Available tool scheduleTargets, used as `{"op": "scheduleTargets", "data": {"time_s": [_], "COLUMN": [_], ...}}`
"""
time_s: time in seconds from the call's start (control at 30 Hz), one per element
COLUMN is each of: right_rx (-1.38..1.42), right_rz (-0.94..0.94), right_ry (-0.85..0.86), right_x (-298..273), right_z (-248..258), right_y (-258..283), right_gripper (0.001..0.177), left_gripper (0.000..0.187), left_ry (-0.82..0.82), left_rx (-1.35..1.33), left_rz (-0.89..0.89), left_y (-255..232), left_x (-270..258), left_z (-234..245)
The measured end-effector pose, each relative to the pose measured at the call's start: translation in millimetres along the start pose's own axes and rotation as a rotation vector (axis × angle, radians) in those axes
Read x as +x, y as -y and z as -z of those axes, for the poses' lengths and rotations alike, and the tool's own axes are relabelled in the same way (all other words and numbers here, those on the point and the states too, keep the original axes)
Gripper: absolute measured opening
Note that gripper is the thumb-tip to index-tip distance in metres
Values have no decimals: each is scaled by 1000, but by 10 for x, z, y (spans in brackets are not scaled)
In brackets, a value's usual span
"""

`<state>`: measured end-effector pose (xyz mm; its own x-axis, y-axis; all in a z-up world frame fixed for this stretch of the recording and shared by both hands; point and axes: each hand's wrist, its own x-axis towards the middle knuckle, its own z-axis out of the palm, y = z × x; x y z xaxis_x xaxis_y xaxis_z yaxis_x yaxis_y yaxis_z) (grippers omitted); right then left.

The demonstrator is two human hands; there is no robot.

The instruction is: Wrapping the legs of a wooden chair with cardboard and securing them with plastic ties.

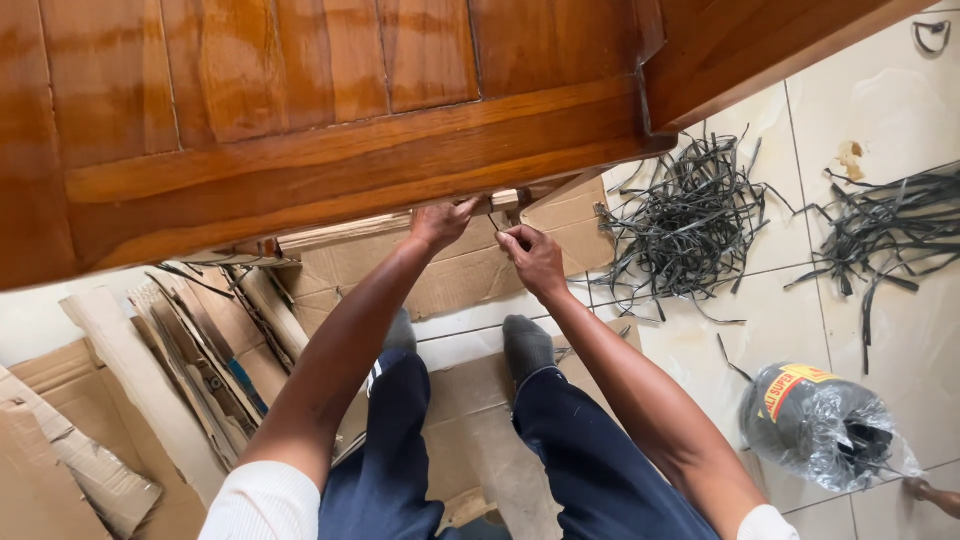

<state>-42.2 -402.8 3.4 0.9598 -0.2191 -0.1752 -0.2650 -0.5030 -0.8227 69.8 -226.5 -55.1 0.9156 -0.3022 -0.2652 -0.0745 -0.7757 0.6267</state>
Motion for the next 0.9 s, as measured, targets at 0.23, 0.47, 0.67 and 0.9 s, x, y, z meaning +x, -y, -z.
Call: {"op": "scheduleTargets", "data": {"time_s": [0.23, 0.47, 0.67, 0.9], "right_rx": [498, 649, 121, -188], "right_rz": [-75, 12, 137, 676], "right_ry": [147, 218, 41, -98], "right_x": [12, 26, -83, -96], "right_z": [37, 143, 198, 335], "right_y": [-11, 144, 356, 674], "right_gripper": [23, 23, 13, 8], "left_gripper": [41, 24, 16, 22], "left_ry": [-27, 36, 149, 72], "left_rx": [-88, -314, -501, -266], "left_rz": [-174, -249, -168, -174], "left_y": [-391, -290, -295, -313], "left_x": [-232, -145, -160, -218], "left_z": [364, 213, 177, 255]}}
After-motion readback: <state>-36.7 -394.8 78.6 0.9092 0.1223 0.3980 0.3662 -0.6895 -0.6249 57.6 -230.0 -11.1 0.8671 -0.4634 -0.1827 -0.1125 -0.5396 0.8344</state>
